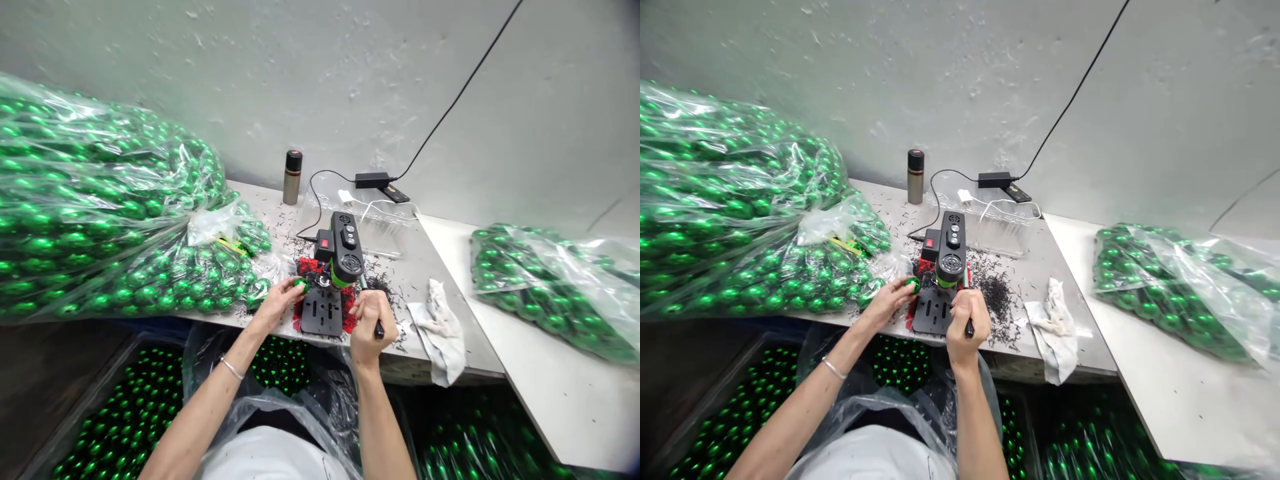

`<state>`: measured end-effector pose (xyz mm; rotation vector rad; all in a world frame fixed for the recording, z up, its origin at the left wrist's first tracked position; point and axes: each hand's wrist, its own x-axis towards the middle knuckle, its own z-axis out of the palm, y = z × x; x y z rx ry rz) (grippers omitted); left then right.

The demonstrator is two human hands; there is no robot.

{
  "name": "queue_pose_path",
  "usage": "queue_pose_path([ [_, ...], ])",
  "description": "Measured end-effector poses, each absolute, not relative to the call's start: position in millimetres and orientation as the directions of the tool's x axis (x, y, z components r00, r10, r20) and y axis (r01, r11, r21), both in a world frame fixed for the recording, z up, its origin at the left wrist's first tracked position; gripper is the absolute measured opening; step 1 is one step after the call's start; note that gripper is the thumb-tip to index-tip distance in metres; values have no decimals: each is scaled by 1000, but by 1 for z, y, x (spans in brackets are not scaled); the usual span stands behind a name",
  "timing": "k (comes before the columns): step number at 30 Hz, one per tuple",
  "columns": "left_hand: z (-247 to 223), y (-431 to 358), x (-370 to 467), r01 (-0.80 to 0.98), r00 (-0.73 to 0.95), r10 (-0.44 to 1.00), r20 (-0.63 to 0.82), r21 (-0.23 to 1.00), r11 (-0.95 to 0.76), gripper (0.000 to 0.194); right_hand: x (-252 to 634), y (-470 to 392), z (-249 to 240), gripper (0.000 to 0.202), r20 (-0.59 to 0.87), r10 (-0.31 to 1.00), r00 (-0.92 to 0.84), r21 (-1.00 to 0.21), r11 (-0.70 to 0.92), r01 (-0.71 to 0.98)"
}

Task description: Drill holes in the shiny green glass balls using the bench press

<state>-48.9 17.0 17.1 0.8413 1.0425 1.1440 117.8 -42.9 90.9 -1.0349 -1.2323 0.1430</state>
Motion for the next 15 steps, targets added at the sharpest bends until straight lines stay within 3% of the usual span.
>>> queue_pose_path([
  [3, 4, 9, -26, -149, 96, 987, -132, 978, 145, 46, 120, -42, 104, 38, 686, 626, 371, -724, 536, 434],
  [6, -2, 4, -14, 152, 89, 996, 8, 988, -22, 38, 121, -41, 113, 39, 678, 642, 358, -728, 517, 450],
  [10, -5, 0, -11, 479, 126, 975, 183, 849, -221, 35, 121, -41, 112, 39, 700, 624, 347, -706, 530, 469],
  [15, -8, -5, -16, 565, 235, 907, 349, 710, -420, 31, 121, -45, 99, 34, 718, 611, 334, -688, 549, 475],
])
